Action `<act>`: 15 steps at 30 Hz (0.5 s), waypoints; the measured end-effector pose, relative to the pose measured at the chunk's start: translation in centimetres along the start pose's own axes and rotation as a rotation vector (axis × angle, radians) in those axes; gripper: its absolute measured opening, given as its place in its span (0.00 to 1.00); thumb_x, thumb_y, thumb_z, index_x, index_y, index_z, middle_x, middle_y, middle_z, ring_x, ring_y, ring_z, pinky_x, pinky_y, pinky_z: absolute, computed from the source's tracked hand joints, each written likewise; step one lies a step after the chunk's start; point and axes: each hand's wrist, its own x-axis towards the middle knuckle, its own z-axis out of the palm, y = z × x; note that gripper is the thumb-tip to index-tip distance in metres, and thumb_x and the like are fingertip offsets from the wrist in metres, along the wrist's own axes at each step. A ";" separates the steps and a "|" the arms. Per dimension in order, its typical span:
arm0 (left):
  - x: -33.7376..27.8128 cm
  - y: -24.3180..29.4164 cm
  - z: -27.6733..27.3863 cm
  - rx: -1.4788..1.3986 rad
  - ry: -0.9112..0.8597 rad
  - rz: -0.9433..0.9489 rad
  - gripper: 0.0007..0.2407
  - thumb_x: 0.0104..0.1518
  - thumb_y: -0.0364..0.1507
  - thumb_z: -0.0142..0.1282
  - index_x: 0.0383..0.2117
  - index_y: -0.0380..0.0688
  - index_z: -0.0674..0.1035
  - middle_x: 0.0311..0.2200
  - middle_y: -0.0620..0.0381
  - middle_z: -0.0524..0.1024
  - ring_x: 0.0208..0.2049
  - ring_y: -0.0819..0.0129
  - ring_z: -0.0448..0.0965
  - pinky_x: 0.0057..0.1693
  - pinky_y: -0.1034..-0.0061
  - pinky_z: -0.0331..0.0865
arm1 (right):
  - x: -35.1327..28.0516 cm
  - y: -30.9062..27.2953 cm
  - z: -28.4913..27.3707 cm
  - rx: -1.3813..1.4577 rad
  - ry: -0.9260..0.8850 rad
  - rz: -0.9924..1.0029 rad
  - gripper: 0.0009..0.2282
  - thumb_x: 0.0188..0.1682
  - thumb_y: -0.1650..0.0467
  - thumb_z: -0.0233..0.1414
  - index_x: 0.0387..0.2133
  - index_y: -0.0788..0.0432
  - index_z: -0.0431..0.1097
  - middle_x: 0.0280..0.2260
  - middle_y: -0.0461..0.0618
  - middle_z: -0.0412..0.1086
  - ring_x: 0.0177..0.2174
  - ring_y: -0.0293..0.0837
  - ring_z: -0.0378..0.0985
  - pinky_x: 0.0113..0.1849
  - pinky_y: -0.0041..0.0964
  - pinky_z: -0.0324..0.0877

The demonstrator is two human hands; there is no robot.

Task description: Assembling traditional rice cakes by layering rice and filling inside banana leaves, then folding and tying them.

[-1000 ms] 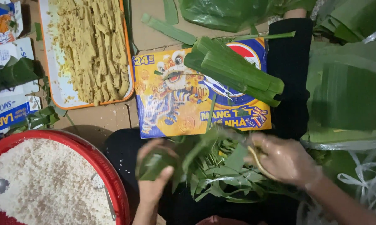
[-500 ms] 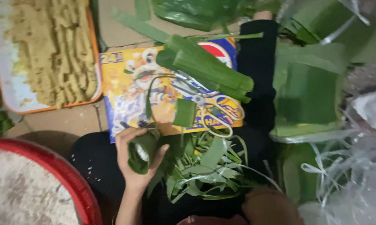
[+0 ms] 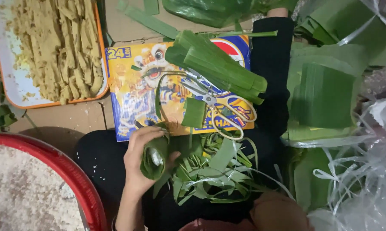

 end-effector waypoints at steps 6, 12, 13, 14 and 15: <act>-0.5 0.3 2.5 -0.089 0.246 0.026 0.23 0.39 0.24 0.75 0.42 0.41 0.76 0.49 0.51 0.75 0.54 0.56 0.78 0.66 0.61 0.73 | 1.8 -3.7 1.0 -0.135 -0.214 0.155 0.14 0.44 0.61 0.52 0.43 0.43 0.75 0.48 0.36 0.75 0.50 0.38 0.75 0.52 0.34 0.70; 0.7 -1.0 4.0 -0.229 0.297 0.045 0.21 0.40 0.25 0.78 0.41 0.38 0.80 0.40 0.45 0.81 0.45 0.51 0.83 0.55 0.60 0.73 | 4.7 -5.3 1.3 -0.256 -0.427 0.355 0.14 0.47 0.58 0.50 0.45 0.39 0.75 0.50 0.33 0.75 0.53 0.36 0.75 0.54 0.33 0.70; 0.6 -0.9 3.7 -0.209 0.321 0.056 0.22 0.40 0.26 0.78 0.43 0.37 0.79 0.41 0.45 0.80 0.46 0.51 0.82 0.56 0.60 0.72 | 5.3 -5.4 1.2 -0.277 -0.461 0.385 0.14 0.48 0.58 0.50 0.45 0.39 0.75 0.51 0.33 0.74 0.53 0.36 0.75 0.54 0.32 0.70; 0.6 -0.8 3.4 -0.188 0.346 0.067 0.24 0.41 0.28 0.78 0.45 0.36 0.79 0.43 0.45 0.79 0.47 0.52 0.82 0.58 0.60 0.72 | 6.0 -5.5 1.2 -0.297 -0.494 0.415 0.14 0.48 0.58 0.50 0.46 0.38 0.75 0.51 0.32 0.74 0.53 0.36 0.74 0.55 0.32 0.70; 0.2 -0.8 3.1 -0.186 0.346 0.063 0.24 0.41 0.28 0.78 0.45 0.36 0.79 0.43 0.45 0.79 0.47 0.52 0.82 0.58 0.60 0.72 | 6.9 -5.4 0.8 -0.319 -0.529 0.444 0.14 0.49 0.57 0.50 0.46 0.38 0.75 0.51 0.32 0.74 0.54 0.35 0.74 0.55 0.32 0.70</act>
